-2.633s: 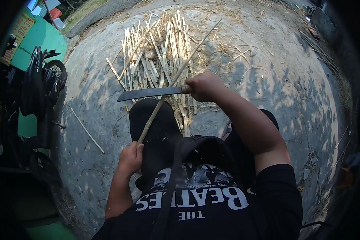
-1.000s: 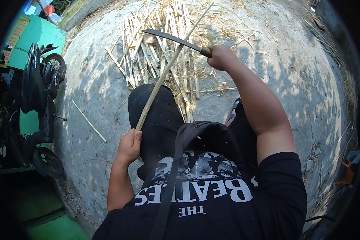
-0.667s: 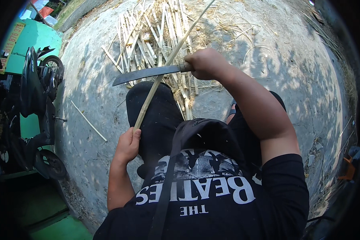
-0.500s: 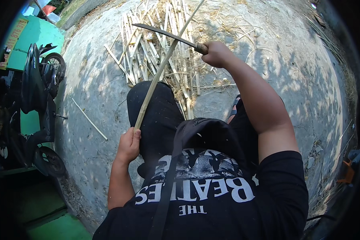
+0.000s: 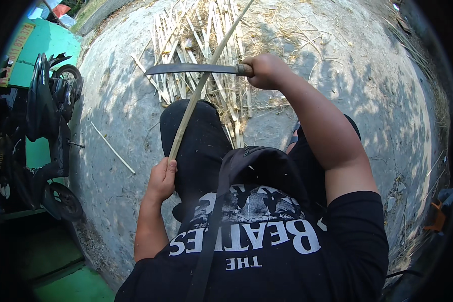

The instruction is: The person shaves and scrapes bamboo sticks using a knife.

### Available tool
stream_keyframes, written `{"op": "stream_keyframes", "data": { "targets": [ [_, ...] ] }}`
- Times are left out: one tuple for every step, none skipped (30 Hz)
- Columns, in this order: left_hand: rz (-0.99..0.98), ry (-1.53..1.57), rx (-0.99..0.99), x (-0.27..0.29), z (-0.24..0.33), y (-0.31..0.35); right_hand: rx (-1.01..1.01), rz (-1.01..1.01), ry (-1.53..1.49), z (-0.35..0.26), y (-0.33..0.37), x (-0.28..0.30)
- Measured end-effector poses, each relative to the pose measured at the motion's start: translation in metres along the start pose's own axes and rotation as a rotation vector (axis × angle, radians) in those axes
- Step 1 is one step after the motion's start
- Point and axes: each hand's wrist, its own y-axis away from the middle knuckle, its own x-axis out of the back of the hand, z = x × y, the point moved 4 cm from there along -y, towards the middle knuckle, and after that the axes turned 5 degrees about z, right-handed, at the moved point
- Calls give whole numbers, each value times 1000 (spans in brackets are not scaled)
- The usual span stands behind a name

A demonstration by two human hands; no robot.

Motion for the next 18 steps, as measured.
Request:
{"op": "stream_keyframes", "data": {
  "targets": [
    [2,8,-9,0,1,2,-183,-79,-31,26,-3,-3],
    [6,17,-16,1,0,0,-289,-41,-32,46,-6,-2],
    [9,16,-17,2,-1,0,-395,-7,-34,57,-4,1],
    [1,11,-9,2,-2,-1,-393,-4,-34,63,-2,2],
    [-9,7,-2,2,-4,-1,-365,19,-61,63,0,6],
    [-12,7,-5,1,-4,-2,-339,42,-87,62,1,9],
    [-14,12,-6,1,-5,-3,-343,44,-85,60,2,8],
    [-12,19,-1,0,-6,-2,-292,15,-103,41,3,10],
    [-18,19,2,-2,-6,-4,-248,-14,-124,25,4,6],
    [-22,39,22,-3,-4,-6,-98,-33,-31,12,3,0],
    [-19,61,46,-2,-6,-3,-76,-96,10,-17,9,7],
    [-20,62,46,-2,-9,-4,29,-69,55,-24,9,-2],
    [-33,85,64,-2,-15,-4,136,-42,99,-30,10,-10],
    [-45,109,82,0,-16,-4,161,-51,114,-34,10,-5],
    [-43,109,83,0,-15,-2,163,-51,114,-30,8,-4],
    [-33,89,75,0,-12,0,16,-50,9,-11,4,-4],
    [-25,69,59,0,-8,-2,-133,-42,-92,12,-1,-2],
    [-19,69,53,1,-7,-4,-232,-44,-105,28,-4,-2]
  ]
}}
